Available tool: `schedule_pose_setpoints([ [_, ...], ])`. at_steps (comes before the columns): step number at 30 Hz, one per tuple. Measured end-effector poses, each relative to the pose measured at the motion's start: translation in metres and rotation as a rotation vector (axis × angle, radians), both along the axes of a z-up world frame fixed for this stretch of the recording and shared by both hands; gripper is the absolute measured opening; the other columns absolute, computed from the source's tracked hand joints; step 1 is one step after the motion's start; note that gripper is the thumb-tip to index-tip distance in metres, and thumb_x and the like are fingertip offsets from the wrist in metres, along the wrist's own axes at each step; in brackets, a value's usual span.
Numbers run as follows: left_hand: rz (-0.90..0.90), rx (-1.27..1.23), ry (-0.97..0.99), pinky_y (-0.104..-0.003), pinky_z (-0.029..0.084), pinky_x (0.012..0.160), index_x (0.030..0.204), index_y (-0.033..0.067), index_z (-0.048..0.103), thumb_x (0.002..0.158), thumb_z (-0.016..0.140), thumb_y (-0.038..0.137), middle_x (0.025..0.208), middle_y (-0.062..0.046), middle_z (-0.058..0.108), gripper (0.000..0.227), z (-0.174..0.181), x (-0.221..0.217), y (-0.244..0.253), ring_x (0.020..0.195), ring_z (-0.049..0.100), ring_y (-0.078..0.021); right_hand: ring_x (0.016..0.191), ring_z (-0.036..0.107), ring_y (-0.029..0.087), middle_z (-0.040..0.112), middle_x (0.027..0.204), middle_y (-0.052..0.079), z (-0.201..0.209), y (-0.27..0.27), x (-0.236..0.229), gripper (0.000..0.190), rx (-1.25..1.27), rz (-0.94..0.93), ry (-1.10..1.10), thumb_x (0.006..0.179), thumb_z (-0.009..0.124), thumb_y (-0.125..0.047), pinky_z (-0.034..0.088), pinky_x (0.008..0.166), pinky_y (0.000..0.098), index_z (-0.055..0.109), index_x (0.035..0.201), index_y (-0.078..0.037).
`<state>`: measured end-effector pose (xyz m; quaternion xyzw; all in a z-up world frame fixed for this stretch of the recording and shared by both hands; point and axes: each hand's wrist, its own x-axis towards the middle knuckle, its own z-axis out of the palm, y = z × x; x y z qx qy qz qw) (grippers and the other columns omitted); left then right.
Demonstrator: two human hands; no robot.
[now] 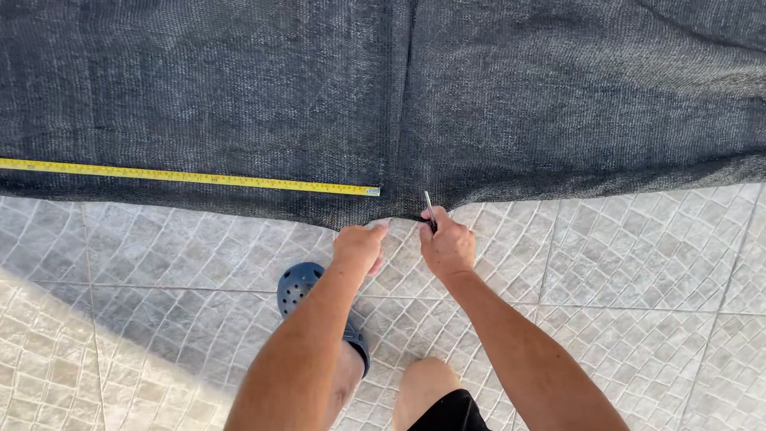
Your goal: Measuring a large piece of mesh fabric with a tape measure and cutting it with scissors
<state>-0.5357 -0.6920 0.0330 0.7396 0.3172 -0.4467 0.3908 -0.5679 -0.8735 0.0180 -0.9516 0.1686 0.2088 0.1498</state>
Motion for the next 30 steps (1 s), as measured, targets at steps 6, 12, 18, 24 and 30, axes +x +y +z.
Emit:
schedule_pose_setpoints([
  [6,0.876,-0.311,0.238,-0.050,0.065,0.081,0.115,-0.0082,0.061,0.092,0.062,0.064,0.103,-0.026,0.073,0.075,0.001,0.012,-0.015,0.090,0.075,-0.0364,0.074,0.075,0.023,0.075,0.074,-0.001,-0.025,-0.006,-0.019,0.014,-0.018,0.080,-0.294,0.089,0.065,-0.042,0.061,0.072,0.0404,0.066,0.104,-0.040],
  [12,1.055,-0.309,0.233,-0.051,0.066,0.078,0.103,0.0049,0.066,0.087,0.083,0.027,0.092,-0.016,0.075,0.032,-0.038,-0.003,-0.023,0.081,0.077,-0.0308,0.079,0.075,0.026,0.076,0.082,0.001,-0.005,0.000,-0.019,0.022,0.056,0.076,-0.310,0.088,0.067,-0.033,0.062,0.072,0.0425,0.071,0.110,-0.034],
  [18,1.195,-0.342,0.210,-0.044,0.066,0.068,0.087,0.0172,0.058,0.081,0.086,0.007,0.091,-0.016,0.077,0.030,-0.051,-0.019,-0.024,0.076,0.078,-0.0289,0.084,0.076,0.029,0.078,0.086,0.004,0.018,0.005,-0.006,0.028,0.115,-0.018,-0.050,0.091,0.064,-0.031,0.060,0.080,0.0453,0.069,0.118,-0.035],
  [24,1.276,-0.439,0.199,-0.030,0.058,0.055,0.082,0.0146,0.060,0.081,0.085,0.005,0.085,-0.013,0.077,0.027,-0.083,-0.038,-0.027,0.066,0.075,-0.0213,0.082,0.075,0.024,0.076,0.074,0.002,0.062,0.016,-0.003,0.015,0.394,-0.421,0.180,0.086,0.066,-0.030,0.057,0.080,0.0406,0.070,0.099,-0.035],
  [30,1.409,-0.511,0.198,-0.036,0.066,0.068,0.081,0.0079,0.067,0.081,0.078,-0.003,0.088,-0.014,0.078,0.015,-0.068,-0.035,-0.027,0.076,0.079,-0.0223,0.074,0.070,0.013,0.079,0.071,0.002,0.085,0.032,-0.024,0.020,0.615,-0.760,0.305,0.083,0.063,-0.026,0.050,0.070,0.0256,0.073,0.100,-0.026],
])
